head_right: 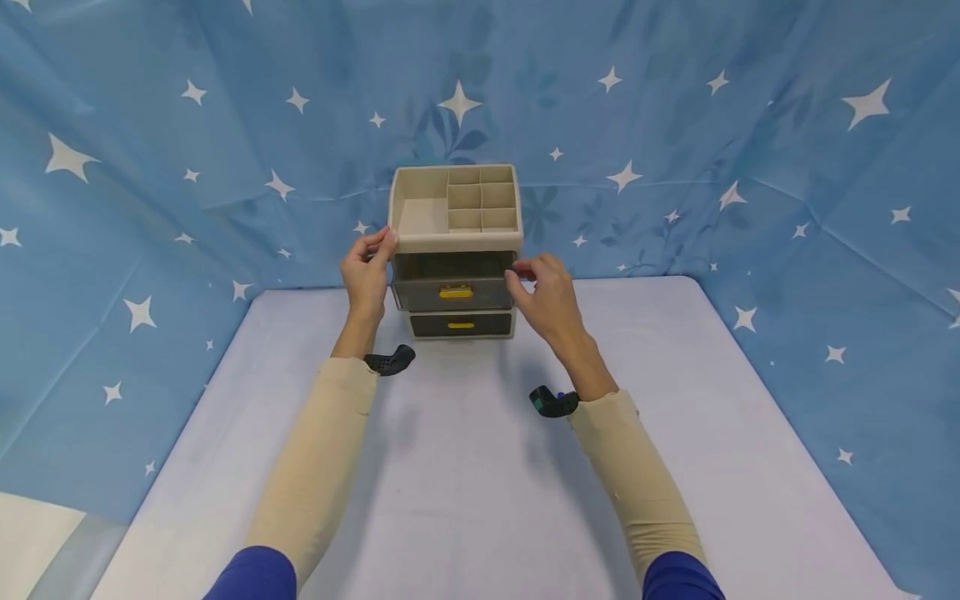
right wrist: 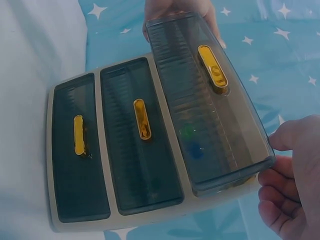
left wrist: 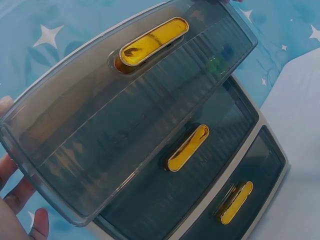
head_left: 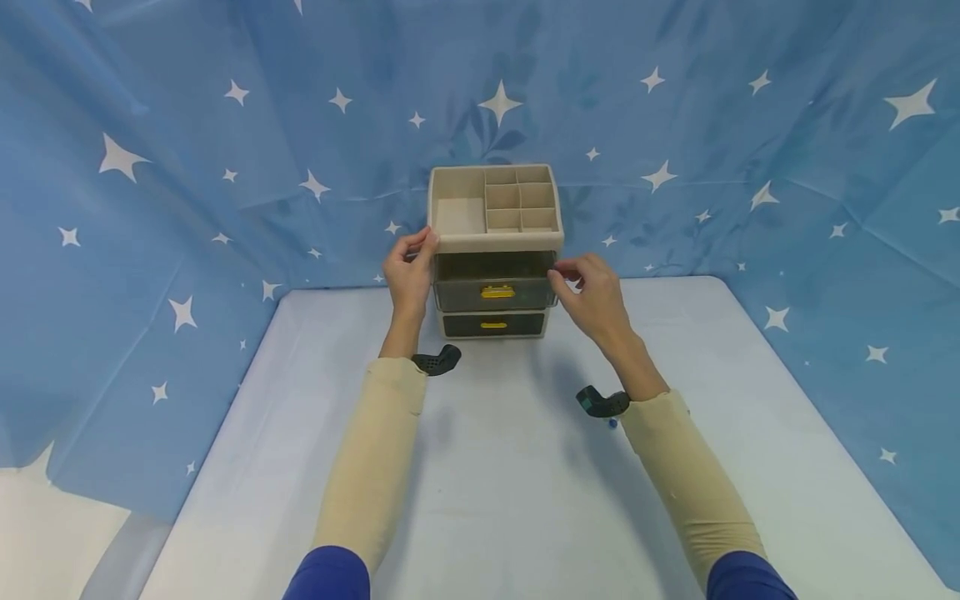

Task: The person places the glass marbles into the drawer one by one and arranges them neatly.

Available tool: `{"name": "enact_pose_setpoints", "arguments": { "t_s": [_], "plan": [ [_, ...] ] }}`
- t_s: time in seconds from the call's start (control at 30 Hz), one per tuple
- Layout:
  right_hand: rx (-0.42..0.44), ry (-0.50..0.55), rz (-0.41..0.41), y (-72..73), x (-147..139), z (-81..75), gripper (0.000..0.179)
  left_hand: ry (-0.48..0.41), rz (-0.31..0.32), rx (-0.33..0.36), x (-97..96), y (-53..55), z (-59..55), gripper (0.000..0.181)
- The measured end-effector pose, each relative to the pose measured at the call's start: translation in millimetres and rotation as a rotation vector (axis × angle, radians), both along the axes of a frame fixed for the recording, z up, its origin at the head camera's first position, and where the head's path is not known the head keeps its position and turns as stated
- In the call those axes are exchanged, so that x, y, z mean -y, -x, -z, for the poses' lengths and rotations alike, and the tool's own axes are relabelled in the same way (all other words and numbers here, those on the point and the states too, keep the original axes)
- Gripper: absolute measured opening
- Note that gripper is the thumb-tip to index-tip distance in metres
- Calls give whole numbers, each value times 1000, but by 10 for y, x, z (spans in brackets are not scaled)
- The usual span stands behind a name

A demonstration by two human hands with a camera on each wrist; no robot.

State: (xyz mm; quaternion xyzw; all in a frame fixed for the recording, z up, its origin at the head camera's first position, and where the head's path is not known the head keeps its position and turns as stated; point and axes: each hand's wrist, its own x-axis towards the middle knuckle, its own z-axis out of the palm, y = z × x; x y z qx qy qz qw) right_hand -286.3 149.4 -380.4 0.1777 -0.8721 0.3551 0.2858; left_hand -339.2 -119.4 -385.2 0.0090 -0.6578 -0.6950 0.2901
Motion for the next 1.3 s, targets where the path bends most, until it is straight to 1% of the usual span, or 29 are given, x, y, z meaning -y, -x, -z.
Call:
{"name": "enact_pose_setpoints", "arguments": {
  "t_s": [0.2, 0.4, 0.6, 0.8, 0.97, 1.3],
  "plan": [
    [12, -3, 8, -5, -3, -30, 23, -2, 20, -3, -7, 21, -10, 30],
    [0, -6, 13, -5, 6, -33, 22, -14, 27, -8, -6, 29, -19, 31],
    [8, -5, 19, -36, 22, -7, 23, -18, 16, -3, 13, 8, -5, 29],
    [-33, -11, 19, -70, 2, 17, 22, -16, 8, -4, 12, 4, 3, 28],
    [-40, -15, 22, -100, -15, 32, 21, -11, 10, -8, 7, 12, 3, 30],
    [-92, 1, -2, -161, -39, 62, 16, -6, 0, 13, 9, 20, 4, 28]
  ]
}}
